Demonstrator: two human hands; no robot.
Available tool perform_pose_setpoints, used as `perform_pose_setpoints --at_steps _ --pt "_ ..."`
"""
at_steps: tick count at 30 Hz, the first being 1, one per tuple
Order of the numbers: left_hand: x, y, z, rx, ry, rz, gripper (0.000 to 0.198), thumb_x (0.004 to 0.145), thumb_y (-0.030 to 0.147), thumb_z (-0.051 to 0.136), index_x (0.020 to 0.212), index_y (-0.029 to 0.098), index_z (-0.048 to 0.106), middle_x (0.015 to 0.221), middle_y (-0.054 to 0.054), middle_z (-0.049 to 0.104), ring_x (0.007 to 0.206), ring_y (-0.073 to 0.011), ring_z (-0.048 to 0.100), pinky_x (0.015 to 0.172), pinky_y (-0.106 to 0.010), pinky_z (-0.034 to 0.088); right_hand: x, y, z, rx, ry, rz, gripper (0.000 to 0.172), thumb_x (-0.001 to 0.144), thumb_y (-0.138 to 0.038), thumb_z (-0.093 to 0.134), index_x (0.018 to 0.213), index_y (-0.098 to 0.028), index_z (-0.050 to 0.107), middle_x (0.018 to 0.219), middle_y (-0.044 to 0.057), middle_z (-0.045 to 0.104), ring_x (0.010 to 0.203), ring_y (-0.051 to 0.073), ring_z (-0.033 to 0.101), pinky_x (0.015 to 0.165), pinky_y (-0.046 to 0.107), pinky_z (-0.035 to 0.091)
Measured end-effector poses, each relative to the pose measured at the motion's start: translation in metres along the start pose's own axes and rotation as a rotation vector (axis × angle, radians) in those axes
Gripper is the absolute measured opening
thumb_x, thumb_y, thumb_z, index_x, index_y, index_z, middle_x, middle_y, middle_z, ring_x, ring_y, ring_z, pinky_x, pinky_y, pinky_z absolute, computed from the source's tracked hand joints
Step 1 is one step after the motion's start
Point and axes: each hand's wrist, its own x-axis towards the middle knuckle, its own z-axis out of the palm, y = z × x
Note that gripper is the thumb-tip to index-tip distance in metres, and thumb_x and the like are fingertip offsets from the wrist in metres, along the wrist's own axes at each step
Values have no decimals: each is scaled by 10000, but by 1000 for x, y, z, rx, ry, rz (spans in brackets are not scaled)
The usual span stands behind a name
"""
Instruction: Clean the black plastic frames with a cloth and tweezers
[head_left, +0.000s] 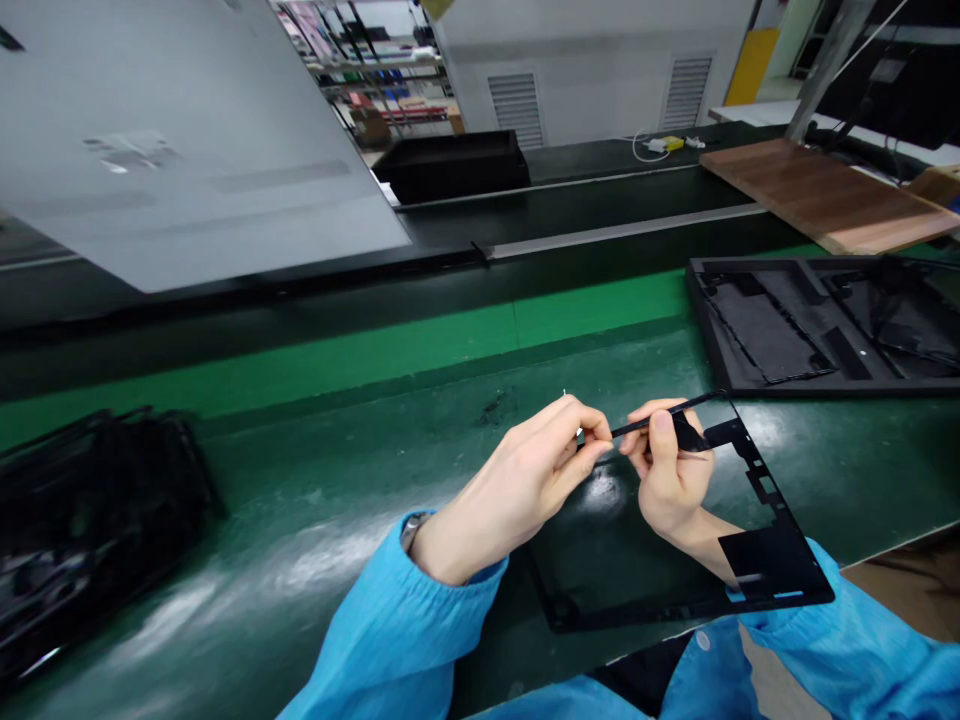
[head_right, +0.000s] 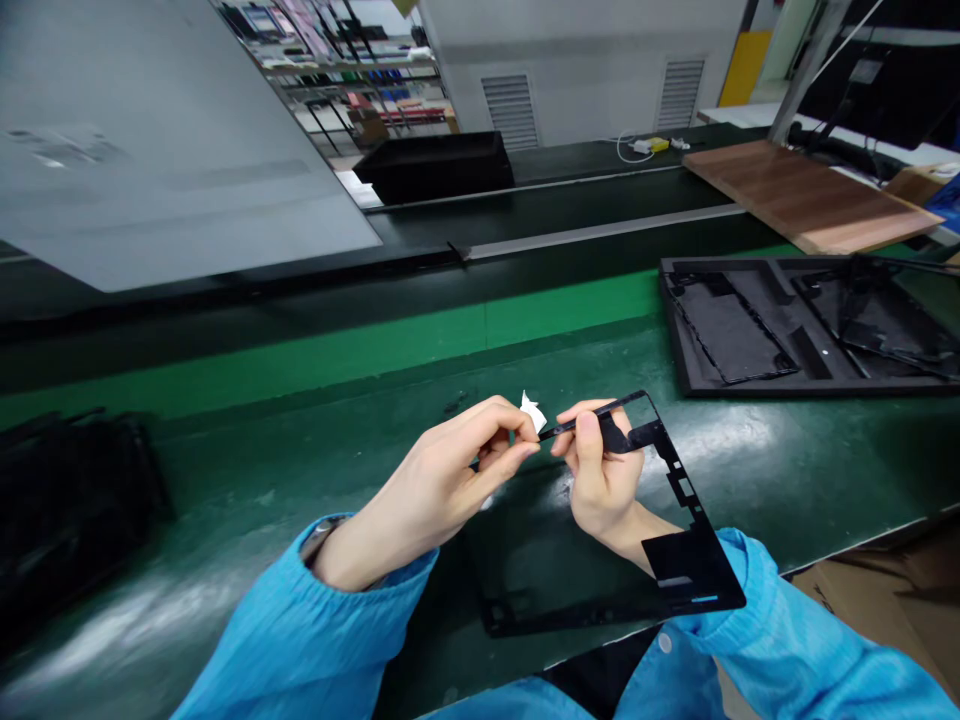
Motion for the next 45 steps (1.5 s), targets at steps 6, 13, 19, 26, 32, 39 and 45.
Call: perform_pose_setpoints --at_steps 6,13,19,26,32,39,45 --pt "-6 6 2 236 56 102 107 1097 216 561 1195 201 601 1031 -50 725 878 -171 716 778 -287 579 0 0 0 -8 3 -18 261 1093 -446 569 960 -247 672 608 -28 633 379 89 459 334 225 274" --pt "-6 10 12 363 136 190 47 1073 142 573 1083 153 618 999 -71 728 874 -182 712 807 -299 597 -2 3 -1 -22 4 -38 255 1103 -442 555 978 -249 667 629 -29 643 396 95 492 337 230 308" --pt "-3 10 18 467 130 173 113 1080 117 496 1019 186 562 879 -26 641 743 -155 618 702 -283 551 -6 4 -2 -72 -13 -41 279 1097 -471 556 995 -242 676 645 -23 647 405 103 502 354 243 344" --pt "-2 1 18 325 147 105 143 1020 78 512 984 217 505 867 10 567 731 -128 575 680 -245 529 0 1 0 -49 35 3 309 1088 -511 562 949 -249 650 602 -34 622 366 92 447 319 232 266" --pt "-1 -2 14 159 177 49 188 977 47 563 968 228 514 870 32 557 721 -97 535 659 -205 468 4 -1 2 -13 67 21 304 1087 -492 581 933 -239 654 609 -41 628 368 75 428 324 219 257" --pt "-2 -1 21 -18 243 69 197 964 46 620 983 226 542 1021 -2 679 652 -66 482 610 -196 446 4 1 0 34 52 32 256 1087 -449 593 942 -252 670 625 -38 629 378 84 441 320 236 250" --pt "-1 -3 22 14 260 66 128 1017 102 636 1009 218 583 951 8 679 640 -68 521 580 -192 453 3 1 0 -10 53 20 273 1087 -485 581 929 -275 652 613 -29 616 375 103 443 314 262 248"
